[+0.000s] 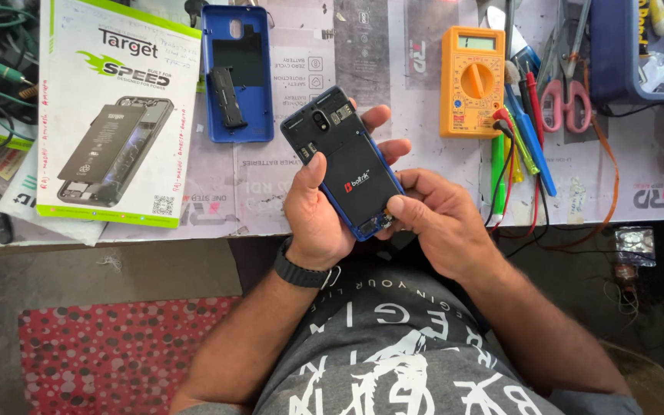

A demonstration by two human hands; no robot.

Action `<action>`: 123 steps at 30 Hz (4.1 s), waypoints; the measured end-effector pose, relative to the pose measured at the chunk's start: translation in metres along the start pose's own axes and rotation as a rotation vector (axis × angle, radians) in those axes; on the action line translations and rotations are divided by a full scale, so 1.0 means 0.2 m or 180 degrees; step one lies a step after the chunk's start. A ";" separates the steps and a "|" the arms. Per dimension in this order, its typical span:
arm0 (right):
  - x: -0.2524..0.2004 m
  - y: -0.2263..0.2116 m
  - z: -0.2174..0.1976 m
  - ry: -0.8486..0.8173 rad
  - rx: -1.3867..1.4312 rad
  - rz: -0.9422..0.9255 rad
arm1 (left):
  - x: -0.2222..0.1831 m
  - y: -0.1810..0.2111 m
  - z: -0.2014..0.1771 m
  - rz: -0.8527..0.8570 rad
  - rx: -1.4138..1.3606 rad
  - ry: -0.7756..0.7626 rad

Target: The person removes a small component from a disassembled smartphone, then installs a new battery into the phone's chassis. They connect the battery ribbon cable, press the battery into place, and test the device by powering it on. The phone displays the welcome screen, confirming the repair.

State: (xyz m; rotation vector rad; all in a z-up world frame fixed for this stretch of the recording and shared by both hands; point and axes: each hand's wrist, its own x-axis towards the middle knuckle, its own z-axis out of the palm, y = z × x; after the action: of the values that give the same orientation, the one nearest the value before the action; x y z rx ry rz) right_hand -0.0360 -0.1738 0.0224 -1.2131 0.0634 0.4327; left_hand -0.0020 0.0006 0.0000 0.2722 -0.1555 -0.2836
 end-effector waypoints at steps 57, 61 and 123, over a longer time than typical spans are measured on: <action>0.01 -0.49 0.02 0.2092 -0.4287 -0.5020 | 0.20 -0.07 0.55 0.2611 0.3520 -0.0857; 0.03 -0.47 0.01 0.2031 -0.4200 -0.5197 | 0.20 -0.15 0.53 0.2557 0.3124 -0.0592; 0.56 -0.60 -0.33 -0.1248 -0.0397 -0.1284 | 0.61 0.18 0.14 -0.0998 0.2443 -0.0760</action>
State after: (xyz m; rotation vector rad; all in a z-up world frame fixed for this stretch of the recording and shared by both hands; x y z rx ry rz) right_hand 0.1214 -0.2364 0.0755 -1.2073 -0.5430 0.3147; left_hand 0.1176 -0.0101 0.0513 1.0308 -0.4601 -0.5632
